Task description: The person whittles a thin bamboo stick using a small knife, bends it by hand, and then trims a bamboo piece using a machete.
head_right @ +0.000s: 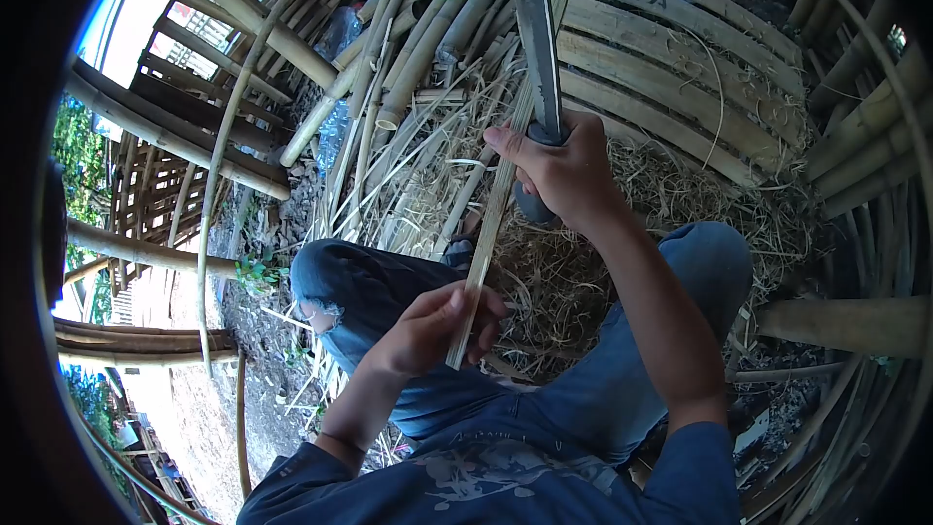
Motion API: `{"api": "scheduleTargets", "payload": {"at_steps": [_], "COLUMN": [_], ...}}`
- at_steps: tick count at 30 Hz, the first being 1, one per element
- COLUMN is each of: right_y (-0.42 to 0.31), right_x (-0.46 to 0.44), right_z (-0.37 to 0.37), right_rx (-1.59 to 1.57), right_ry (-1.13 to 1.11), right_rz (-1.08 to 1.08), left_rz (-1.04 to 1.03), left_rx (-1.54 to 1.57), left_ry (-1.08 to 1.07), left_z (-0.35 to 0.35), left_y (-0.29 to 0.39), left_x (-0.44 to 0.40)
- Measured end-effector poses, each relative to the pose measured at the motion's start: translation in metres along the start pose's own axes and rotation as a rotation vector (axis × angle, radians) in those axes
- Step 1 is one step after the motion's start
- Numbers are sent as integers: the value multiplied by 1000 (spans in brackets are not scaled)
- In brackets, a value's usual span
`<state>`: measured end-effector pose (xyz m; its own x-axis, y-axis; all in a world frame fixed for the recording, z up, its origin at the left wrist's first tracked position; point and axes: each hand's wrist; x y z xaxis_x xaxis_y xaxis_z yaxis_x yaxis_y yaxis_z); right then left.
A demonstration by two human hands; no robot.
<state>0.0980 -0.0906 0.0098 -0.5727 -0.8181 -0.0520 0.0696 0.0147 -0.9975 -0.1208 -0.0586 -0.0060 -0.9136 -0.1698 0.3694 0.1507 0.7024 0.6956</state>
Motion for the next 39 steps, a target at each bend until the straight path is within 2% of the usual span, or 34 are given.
{"api": "scheduleTargets", "payload": {"at_steps": [1,2,5,9,11,13,16,18,20,21,23,24,26,27,29,36,38,39], "right_y": [2,4,5,3,9,3,-1,3,-1,2,9,8,7,7,9,8,9,10], "right_x": [0,-1,-3,-1,-2,4,13,18,20,18,17,16,15,13,11,10,9,8], "right_z": [-2,-4,-7,-6,-6,-8,-14,-23,-28,-29,-32,-34,-36,-36,-36,-38,-38,-37], "right_rx": [18,39,90,159,154,172,240,226,196,194,176,173,195,195,287,284,276,276], "right_ry": [10,16,36,24,63,35,-161,-144,-97,-92,15,15,100,102,154,149,157,158], "right_rz": [-4,-5,10,18,131,125,67,92,104,102,61,62,126,132,236,277,244,245], "left_rz": [5,32,-22,-102,-165,-219,-269,-270,-264,-261,-556,-556,-743,-749,-905,-942,-1033,-1034], "left_rx": [-44,193,288,325,167,112,34,6,250,247,-778,-780,-1009,-1010,-1088,-1104,-914,-915], "left_ry": [-69,26,142,148,230,251,292,306,226,225,426,428,603,601,626,608,550,549], "left_z": [-2,-11,-18,-12,-11,-7,-11,-11,-3,-1,-1,-3,-8,-7,0,6,11,10], "left_y": [-1,-4,-6,-9,-3,1,-1,-3,-8,-9,-10,-9,-8,-9,-13,-14,-17,-19], "left_x": [4,5,-1,-2,-1,-3,-8,-12,-15,-17,-21,-23,-28,-30,-35,-39,-43,-43]}}
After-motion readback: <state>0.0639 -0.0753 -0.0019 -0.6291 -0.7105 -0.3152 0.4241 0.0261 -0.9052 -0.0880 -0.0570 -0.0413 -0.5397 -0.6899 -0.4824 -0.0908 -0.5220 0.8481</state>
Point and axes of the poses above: each hand's wrist, its own x-axis away from the middle knuckle, its own z-axis out of the back of the hand, y = z × x, and after that the axes turned 11 degrees about x, right-handed
